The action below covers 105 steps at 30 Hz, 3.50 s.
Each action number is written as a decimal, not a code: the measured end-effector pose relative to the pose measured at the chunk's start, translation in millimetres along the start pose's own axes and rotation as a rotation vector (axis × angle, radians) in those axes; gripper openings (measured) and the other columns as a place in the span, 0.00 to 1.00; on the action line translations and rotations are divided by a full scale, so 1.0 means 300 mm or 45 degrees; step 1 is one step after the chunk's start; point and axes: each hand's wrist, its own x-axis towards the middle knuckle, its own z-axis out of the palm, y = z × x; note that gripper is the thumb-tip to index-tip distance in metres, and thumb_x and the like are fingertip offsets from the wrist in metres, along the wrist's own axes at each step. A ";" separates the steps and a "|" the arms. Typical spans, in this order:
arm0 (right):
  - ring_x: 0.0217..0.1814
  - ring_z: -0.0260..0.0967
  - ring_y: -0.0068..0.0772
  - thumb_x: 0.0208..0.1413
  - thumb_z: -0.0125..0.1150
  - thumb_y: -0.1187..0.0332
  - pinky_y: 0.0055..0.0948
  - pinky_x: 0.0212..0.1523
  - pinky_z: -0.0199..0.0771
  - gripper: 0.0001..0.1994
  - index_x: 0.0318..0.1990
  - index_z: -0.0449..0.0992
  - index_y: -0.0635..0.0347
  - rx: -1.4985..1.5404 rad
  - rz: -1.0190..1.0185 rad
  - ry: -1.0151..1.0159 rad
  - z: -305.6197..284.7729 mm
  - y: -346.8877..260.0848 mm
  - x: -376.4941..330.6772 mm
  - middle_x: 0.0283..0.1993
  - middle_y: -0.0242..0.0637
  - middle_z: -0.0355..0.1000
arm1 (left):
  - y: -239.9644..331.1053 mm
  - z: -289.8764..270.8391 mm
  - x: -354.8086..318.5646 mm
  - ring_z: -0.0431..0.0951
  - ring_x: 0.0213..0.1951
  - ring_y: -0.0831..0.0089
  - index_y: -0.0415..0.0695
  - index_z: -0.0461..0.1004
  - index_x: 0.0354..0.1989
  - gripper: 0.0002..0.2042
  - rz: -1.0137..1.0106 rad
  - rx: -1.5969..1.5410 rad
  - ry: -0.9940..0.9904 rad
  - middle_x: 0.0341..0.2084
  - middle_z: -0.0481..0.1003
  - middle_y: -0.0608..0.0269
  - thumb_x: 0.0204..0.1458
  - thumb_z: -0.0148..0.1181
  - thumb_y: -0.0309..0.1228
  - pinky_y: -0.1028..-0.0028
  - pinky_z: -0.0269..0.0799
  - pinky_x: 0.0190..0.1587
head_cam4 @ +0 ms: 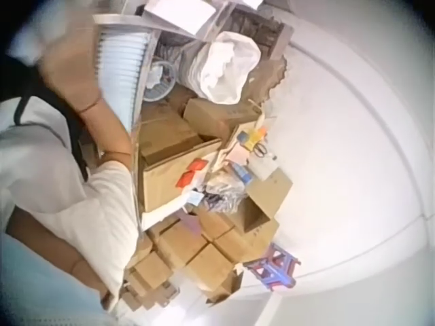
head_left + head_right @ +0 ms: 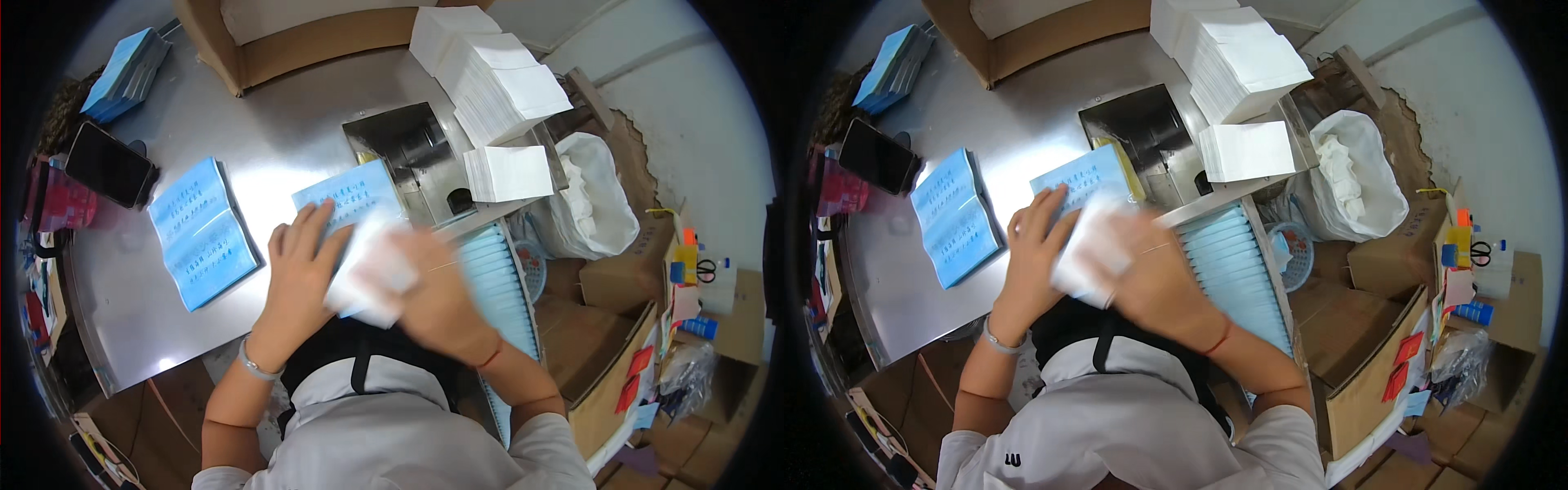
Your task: Sorting and arranging blue and white paper sheets on a table and placing them into boxes.
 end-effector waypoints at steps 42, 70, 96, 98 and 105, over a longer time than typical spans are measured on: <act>0.35 0.73 0.57 0.49 0.61 0.69 0.45 0.39 0.75 0.10 0.38 0.77 0.64 -0.318 0.210 -0.448 0.155 0.296 0.203 0.31 0.49 0.74 | 0.168 -0.030 0.106 0.78 0.44 0.53 0.46 0.71 0.58 0.28 0.125 -0.591 -0.051 0.55 0.69 0.42 0.45 0.66 0.21 0.63 0.76 0.45; 0.51 0.65 0.47 0.47 0.62 0.78 0.39 0.51 0.66 0.15 0.45 0.79 0.67 -0.493 0.372 0.331 -0.178 0.363 0.040 0.45 0.44 0.70 | 0.045 0.074 0.047 0.50 0.68 0.32 0.40 0.71 0.41 0.17 0.025 0.141 0.023 0.62 0.61 0.38 0.50 0.66 0.38 0.39 0.49 0.66; 0.46 0.65 0.45 0.52 0.62 0.76 0.39 0.47 0.68 0.11 0.44 0.79 0.68 -0.638 0.478 0.281 -0.054 0.313 0.042 0.42 0.43 0.69 | 0.012 0.008 0.158 0.66 0.51 0.57 0.47 0.74 0.48 0.28 0.057 0.518 0.083 0.59 0.64 0.48 0.40 0.71 0.48 0.59 0.62 0.46; 0.47 0.65 0.45 0.51 0.62 0.76 0.39 0.47 0.68 0.12 0.44 0.79 0.68 -0.579 0.465 0.246 -0.077 0.318 0.044 0.42 0.43 0.69 | -0.014 0.021 0.176 0.67 0.50 0.56 0.47 0.74 0.47 0.28 0.104 0.420 0.042 0.61 0.64 0.47 0.40 0.70 0.51 0.58 0.62 0.46; 0.52 0.67 0.47 0.48 0.56 0.80 0.42 0.53 0.67 0.19 0.50 0.77 0.63 -0.631 0.337 0.328 -0.159 0.266 0.043 0.46 0.44 0.72 | 0.035 -0.057 0.040 0.74 0.35 0.59 0.46 0.74 0.49 0.24 -0.036 0.149 -0.152 0.56 0.69 0.49 0.42 0.68 0.42 0.58 0.68 0.45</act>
